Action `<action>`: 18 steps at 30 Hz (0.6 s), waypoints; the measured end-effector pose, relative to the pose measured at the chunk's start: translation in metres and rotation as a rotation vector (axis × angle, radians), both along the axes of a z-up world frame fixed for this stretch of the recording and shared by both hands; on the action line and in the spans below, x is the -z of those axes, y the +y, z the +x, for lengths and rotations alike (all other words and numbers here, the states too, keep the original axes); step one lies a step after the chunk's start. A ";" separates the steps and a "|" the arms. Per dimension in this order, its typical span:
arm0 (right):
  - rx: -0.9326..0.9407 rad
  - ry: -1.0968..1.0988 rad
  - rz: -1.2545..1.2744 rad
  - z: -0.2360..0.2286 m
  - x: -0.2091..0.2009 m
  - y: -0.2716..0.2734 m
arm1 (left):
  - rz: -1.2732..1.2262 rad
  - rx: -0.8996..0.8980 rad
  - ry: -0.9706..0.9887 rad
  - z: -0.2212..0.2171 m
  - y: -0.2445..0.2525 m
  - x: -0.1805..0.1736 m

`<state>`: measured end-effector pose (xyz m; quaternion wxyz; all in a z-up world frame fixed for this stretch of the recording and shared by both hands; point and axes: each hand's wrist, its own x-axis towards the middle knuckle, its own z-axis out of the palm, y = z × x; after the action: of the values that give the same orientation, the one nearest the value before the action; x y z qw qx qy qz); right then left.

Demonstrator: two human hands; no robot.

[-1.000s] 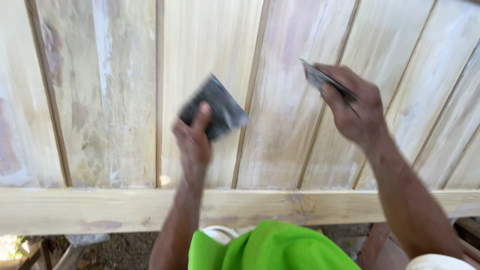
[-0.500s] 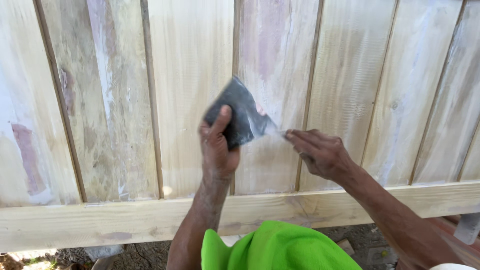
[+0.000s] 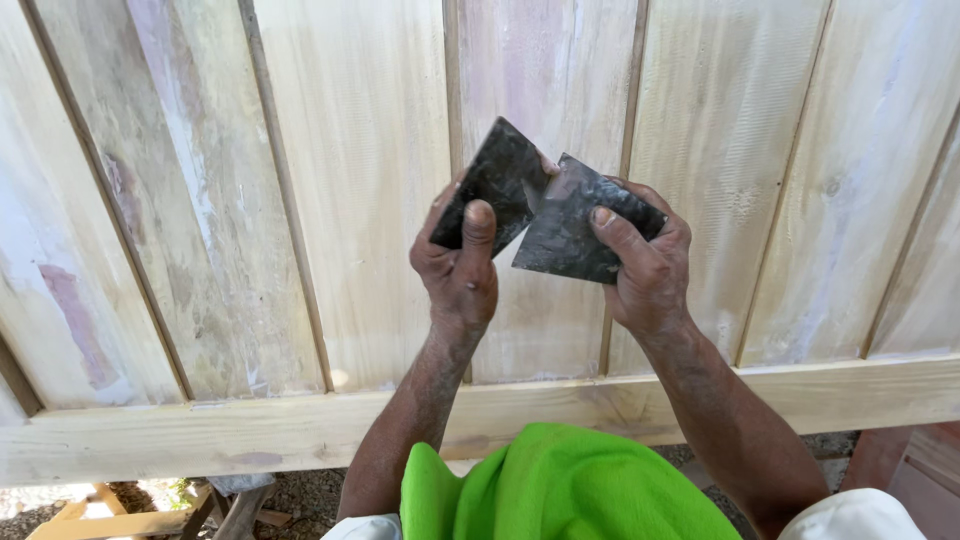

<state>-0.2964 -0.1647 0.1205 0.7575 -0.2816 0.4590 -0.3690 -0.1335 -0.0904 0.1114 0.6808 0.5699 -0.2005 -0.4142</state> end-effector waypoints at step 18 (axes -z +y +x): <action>-0.551 1.408 -1.813 -0.035 0.087 -0.207 | 0.204 -0.183 -0.430 0.128 -0.036 0.114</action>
<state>-0.3309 -0.3719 0.0339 -0.0852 -0.9477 0.2696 -0.1479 -0.0051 -0.1261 -0.0025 0.5962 0.7264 -0.2453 -0.2380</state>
